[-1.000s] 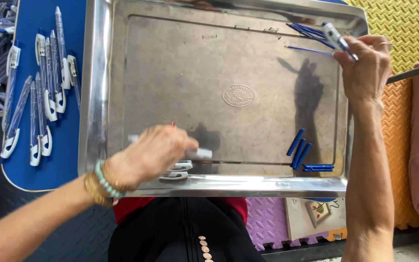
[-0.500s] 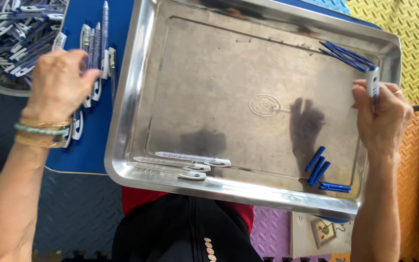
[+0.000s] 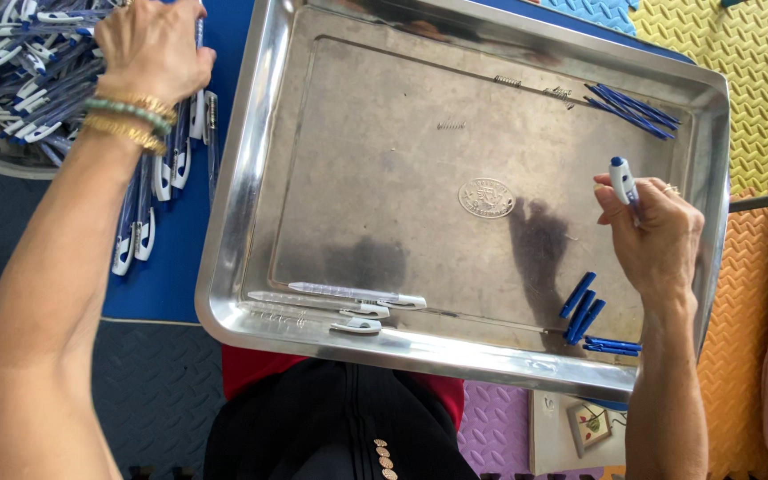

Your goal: The person assembles ballpoint pens on a metal tray, inserting ink cartridges and springs into barrels and attaching caps.

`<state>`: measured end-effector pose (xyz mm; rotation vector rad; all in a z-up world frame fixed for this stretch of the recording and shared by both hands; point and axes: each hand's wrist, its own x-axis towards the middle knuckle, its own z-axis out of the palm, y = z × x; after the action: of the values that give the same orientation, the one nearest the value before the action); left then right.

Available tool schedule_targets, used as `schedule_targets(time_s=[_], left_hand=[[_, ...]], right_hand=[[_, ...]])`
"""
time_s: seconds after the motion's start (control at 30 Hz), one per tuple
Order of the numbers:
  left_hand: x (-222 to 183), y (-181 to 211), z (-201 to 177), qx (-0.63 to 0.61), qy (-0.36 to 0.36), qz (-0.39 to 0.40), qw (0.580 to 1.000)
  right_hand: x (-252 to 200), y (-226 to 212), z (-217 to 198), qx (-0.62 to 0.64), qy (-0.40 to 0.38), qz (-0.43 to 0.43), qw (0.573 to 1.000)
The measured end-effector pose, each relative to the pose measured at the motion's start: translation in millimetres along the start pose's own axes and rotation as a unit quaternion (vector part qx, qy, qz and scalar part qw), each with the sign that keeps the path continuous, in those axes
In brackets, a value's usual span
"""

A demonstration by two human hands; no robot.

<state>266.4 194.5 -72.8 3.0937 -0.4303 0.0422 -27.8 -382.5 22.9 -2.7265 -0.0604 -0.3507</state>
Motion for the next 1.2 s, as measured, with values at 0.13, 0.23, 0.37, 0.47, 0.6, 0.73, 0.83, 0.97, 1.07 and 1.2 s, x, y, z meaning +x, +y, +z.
schedule_targets(time_s=[0.13,0.23,0.37,0.47,0.6,0.73,0.83,0.97,1.07,1.2], left_hand=[[19.8,7.6,10.3,-0.001,0.036,-0.024,0.999],[29.7,7.9,11.5,0.036,0.062,-0.020,0.997],[19.9,0.9,-13.0,-0.019,-0.008,-0.022,1.000],[-24.7,-29.2,-52.0,-0.132,0.008,0.003,0.991],[-71.0,-11.0,-105.5,-0.459,0.057,-0.004,0.886],[-87.5,41.8,-146.0,-0.492,0.120,0.101,0.856],[-149.9,140.9,-154.6,-0.539,0.201,0.248,0.780],[-184.3,205.8,-114.9,-0.472,0.172,0.331,0.799],[-196.1,231.7,-109.5,-0.468,0.123,0.362,0.796],[-191.3,253.1,-114.4,-0.716,-0.088,0.200,0.662]], right_hand=[[-5.6,-1.8,0.8,-0.009,-0.007,0.018,1.000],[-7.6,-0.4,8.4,0.004,-0.004,0.018,1.000],[2.2,-20.5,28.5,0.025,-0.105,0.004,0.994],[22.7,-65.6,42.2,0.059,-0.164,-0.042,0.984],[64.3,-106.3,63.7,0.100,-0.218,-0.090,0.967],[68.8,-92.9,86.8,0.060,-0.138,-0.092,0.984],[47.0,-129.6,67.3,0.499,-0.166,0.149,0.838],[36.5,-160.8,58.1,0.694,-0.183,0.225,0.659],[30.1,-153.0,56.8,0.727,-0.156,0.244,0.623],[16.9,-154.5,47.7,0.695,-0.091,0.225,0.677]])
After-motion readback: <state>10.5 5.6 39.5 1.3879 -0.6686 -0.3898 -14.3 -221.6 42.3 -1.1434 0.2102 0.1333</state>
